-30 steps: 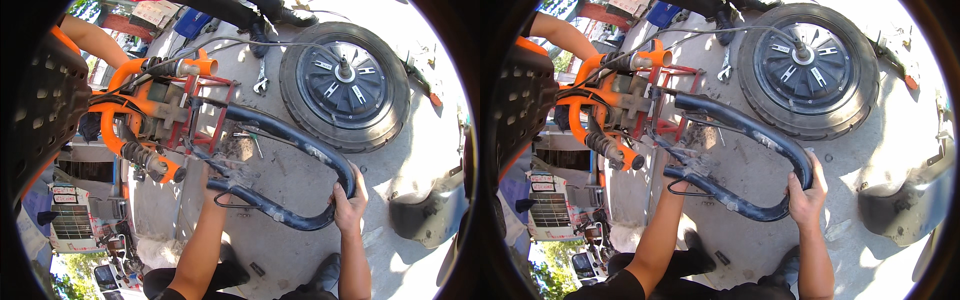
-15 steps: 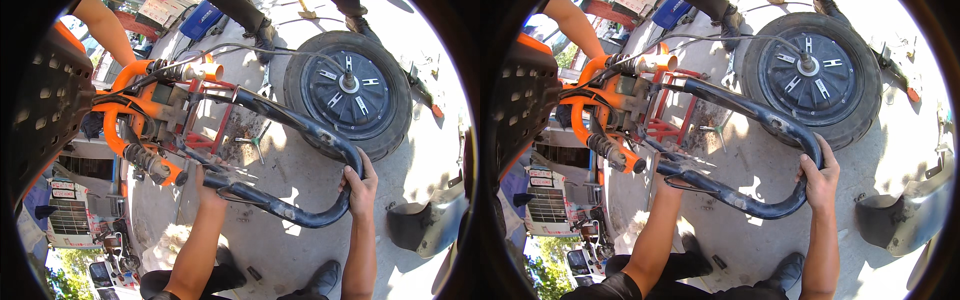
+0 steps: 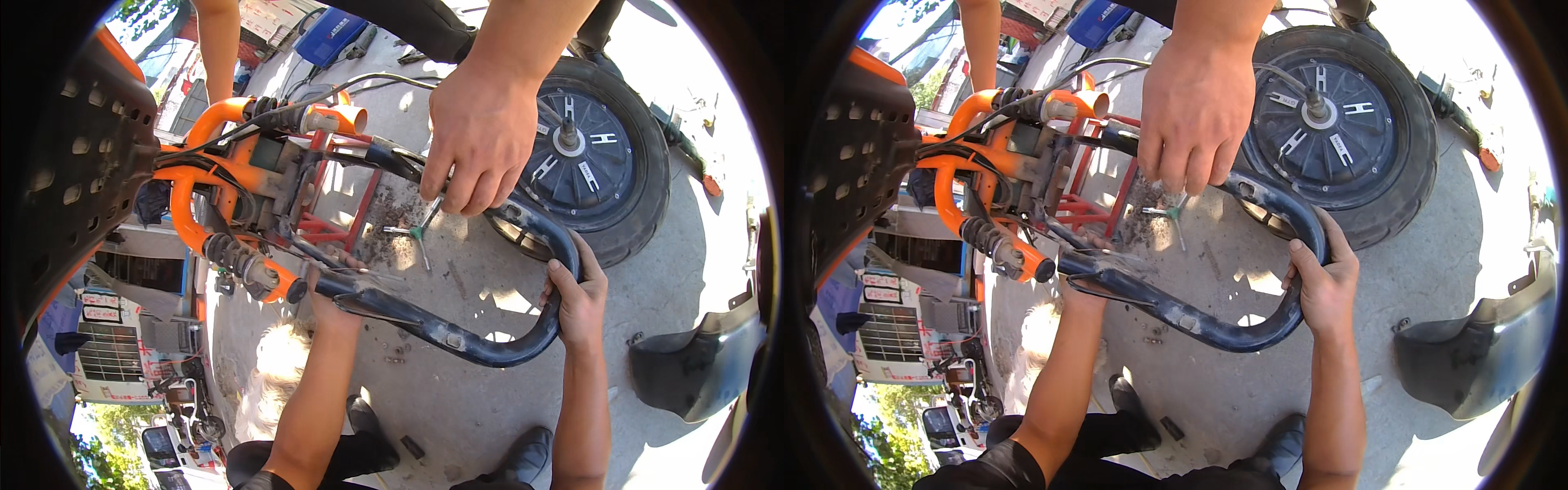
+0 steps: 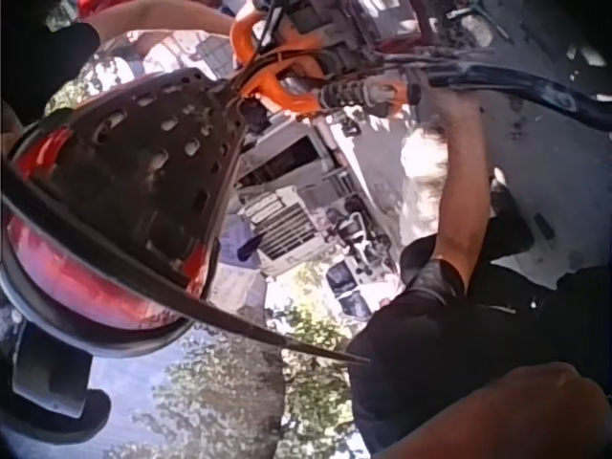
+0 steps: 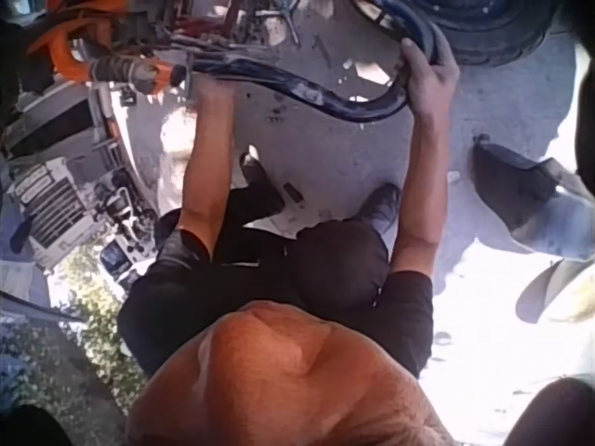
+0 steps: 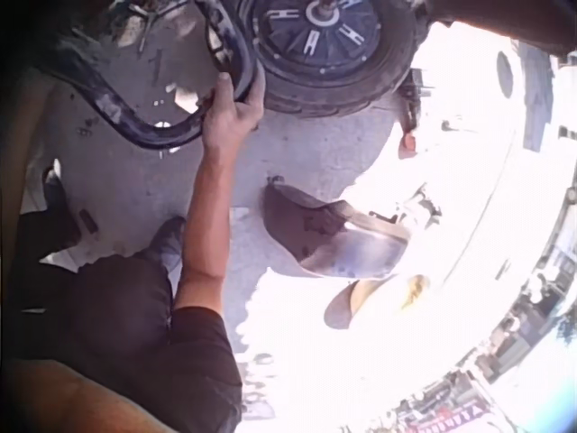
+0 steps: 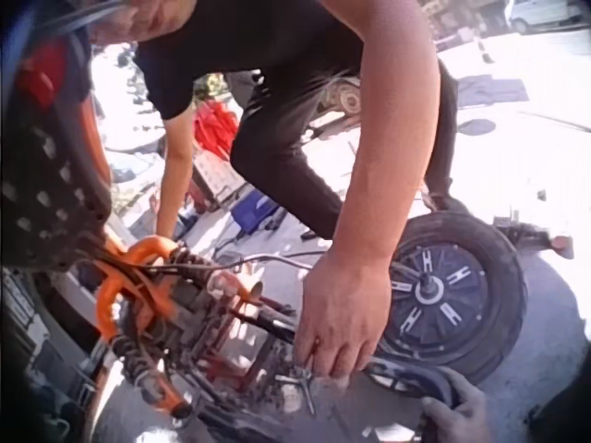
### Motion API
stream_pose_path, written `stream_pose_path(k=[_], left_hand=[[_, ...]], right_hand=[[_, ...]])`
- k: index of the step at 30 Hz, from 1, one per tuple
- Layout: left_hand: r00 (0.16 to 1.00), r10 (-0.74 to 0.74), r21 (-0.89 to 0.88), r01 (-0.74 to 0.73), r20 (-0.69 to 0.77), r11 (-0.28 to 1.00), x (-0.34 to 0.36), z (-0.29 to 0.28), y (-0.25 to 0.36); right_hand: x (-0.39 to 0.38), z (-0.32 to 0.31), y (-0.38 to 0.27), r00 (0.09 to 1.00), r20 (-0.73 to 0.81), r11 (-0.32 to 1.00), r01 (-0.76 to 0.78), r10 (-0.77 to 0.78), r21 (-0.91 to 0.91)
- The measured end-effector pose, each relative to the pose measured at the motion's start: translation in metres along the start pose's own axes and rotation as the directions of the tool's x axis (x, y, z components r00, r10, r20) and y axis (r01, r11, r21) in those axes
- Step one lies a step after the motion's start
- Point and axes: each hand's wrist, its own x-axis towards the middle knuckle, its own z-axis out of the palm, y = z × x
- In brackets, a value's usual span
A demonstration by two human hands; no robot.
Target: The person removes a metal frame from an orange scooter, inspects it, and attempts to reattach it. They handle the frame and scooter parts while a small dog is nearby.
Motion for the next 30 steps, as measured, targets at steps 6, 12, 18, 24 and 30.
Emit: stream_pose_path(k=[6,12,18,24,30], left_hand=[[0.999,-0.023,-0.046,0.021,-0.043,0.999,0.018,-0.025,0.005],[0.991,-0.036,-0.035,0.031,-0.132,0.999,0.016,-0.019,0.003],[0.988,-0.055,-0.035,0.051,-0.142,0.998,0.015,-0.014,0.004],[0.988,-0.054,-0.038,0.049,-0.146,0.998,0.014,-0.013,0.008],[0.983,-0.046,-0.021,0.043,-0.18,0.999,0.012,-0.008,0.006]], right_hand=[[0.002,0.007,0.002,1.0,-0.002,1.0,-0.011,0.011,-0.028],[0.001,0.002,0.01,1.0,-0.011,0.999,-0.003,0.002,-0.042],[0.001,-0.002,0.012,1.0,-0.019,1.0,0.013,-0.013,-0.019],[0.001,0.0,0.011,1.0,-0.012,1.0,0.009,-0.009,-0.029],[0.004,0.001,0.01,1.0,-0.014,0.998,0.015,-0.016,-0.062]])
